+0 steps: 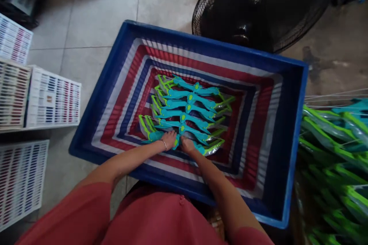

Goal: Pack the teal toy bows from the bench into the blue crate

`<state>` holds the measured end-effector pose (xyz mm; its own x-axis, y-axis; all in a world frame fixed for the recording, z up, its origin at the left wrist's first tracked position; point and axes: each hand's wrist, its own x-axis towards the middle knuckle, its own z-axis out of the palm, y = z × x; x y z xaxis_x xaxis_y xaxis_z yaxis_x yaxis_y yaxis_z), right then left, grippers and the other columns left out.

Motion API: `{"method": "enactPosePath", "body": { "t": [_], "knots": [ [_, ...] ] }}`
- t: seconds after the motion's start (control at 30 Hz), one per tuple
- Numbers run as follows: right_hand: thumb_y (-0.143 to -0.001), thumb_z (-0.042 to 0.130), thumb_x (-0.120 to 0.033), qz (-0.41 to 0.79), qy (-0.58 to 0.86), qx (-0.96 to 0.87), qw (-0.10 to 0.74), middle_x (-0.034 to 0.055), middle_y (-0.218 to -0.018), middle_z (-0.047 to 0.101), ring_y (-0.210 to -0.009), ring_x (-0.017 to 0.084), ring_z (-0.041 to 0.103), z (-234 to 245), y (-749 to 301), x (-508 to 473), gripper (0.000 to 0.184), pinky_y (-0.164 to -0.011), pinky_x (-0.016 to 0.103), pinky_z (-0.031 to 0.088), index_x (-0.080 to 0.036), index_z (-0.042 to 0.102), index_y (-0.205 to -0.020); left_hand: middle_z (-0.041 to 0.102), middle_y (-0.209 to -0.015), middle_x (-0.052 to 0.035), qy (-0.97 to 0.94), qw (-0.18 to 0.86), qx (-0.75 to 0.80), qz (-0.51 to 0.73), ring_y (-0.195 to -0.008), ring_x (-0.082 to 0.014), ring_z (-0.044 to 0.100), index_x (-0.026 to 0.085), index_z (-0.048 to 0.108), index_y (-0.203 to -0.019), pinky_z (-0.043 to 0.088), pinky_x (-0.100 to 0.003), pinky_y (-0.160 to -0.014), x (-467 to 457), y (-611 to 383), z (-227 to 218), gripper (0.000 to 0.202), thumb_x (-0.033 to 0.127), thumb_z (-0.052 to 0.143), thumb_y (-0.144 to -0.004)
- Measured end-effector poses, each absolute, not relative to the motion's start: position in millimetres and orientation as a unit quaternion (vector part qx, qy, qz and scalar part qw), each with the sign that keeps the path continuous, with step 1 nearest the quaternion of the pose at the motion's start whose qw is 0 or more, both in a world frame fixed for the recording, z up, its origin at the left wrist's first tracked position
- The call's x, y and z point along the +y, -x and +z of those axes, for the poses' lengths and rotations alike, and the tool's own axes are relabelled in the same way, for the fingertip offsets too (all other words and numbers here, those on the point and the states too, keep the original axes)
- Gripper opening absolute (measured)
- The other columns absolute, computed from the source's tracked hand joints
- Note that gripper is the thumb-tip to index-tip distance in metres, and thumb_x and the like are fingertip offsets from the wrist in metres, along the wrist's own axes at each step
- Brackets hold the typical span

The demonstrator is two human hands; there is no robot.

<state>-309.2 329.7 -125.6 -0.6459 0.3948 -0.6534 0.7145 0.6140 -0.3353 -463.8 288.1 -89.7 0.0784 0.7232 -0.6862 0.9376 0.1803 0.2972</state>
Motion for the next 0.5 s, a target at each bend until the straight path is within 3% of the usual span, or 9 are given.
{"method": "enactPosePath", "body": {
  "t": [0.13,0.3,0.4,0.5],
  "knots": [
    [-0.092,0.057,-0.017,-0.292,-0.351,0.845,0.279,0.0205,-0.135,0.058,-0.124,0.027,0.055,-149.3,302.9,325.2,0.037,-0.099,0.035,0.047,-0.012,0.056,-0.129,0.054,-0.146,-0.0272,-0.593,0.403,0.675,-0.175,-0.135,-0.0406,0.053,0.011,0.047,-0.149,0.045,-0.049,-0.111,277.0,464.1,-134.1,0.075,0.03,0.077,-0.083],
    [-0.1,0.047,-0.014,-0.296,-0.348,0.842,0.287,0.0227,-0.128,0.062,-0.121,0.026,0.058,-156.3,316.5,322.0,0.029,-0.106,0.042,0.044,-0.009,0.058,-0.126,0.041,-0.16,-0.0201,-0.569,0.418,0.678,-0.203,-0.149,-0.0373,0.037,0.023,0.035,-0.157,0.038,-0.053,-0.117,269.4,475.8,-156.2,0.08,0.026,0.073,-0.086],
    [-0.103,0.044,-0.015,-0.31,-0.348,0.838,0.285,0.02,-0.125,0.064,-0.117,0.026,0.061,-143.2,333.8,330.3,0.028,-0.104,0.046,0.047,-0.007,0.06,-0.125,0.035,-0.164,-0.0186,-0.571,0.437,0.661,-0.215,-0.15,-0.0369,0.034,0.025,0.035,-0.156,0.039,-0.058,-0.115,270.6,490.7,-153.8,0.08,0.02,0.072,-0.085],
    [-0.102,0.059,-0.03,-0.331,-0.369,0.825,0.272,0.0125,-0.125,0.064,-0.115,0.025,0.063,-98.4,326.2,339.7,0.028,-0.101,0.049,0.051,-0.012,0.063,-0.123,0.041,-0.158,-0.0181,-0.612,0.459,0.614,-0.195,-0.142,-0.0372,0.043,0.02,0.046,-0.148,0.043,-0.061,-0.112,284.2,478.3,-143.0,0.062,0.029,0.07,-0.091]
  ]
}}
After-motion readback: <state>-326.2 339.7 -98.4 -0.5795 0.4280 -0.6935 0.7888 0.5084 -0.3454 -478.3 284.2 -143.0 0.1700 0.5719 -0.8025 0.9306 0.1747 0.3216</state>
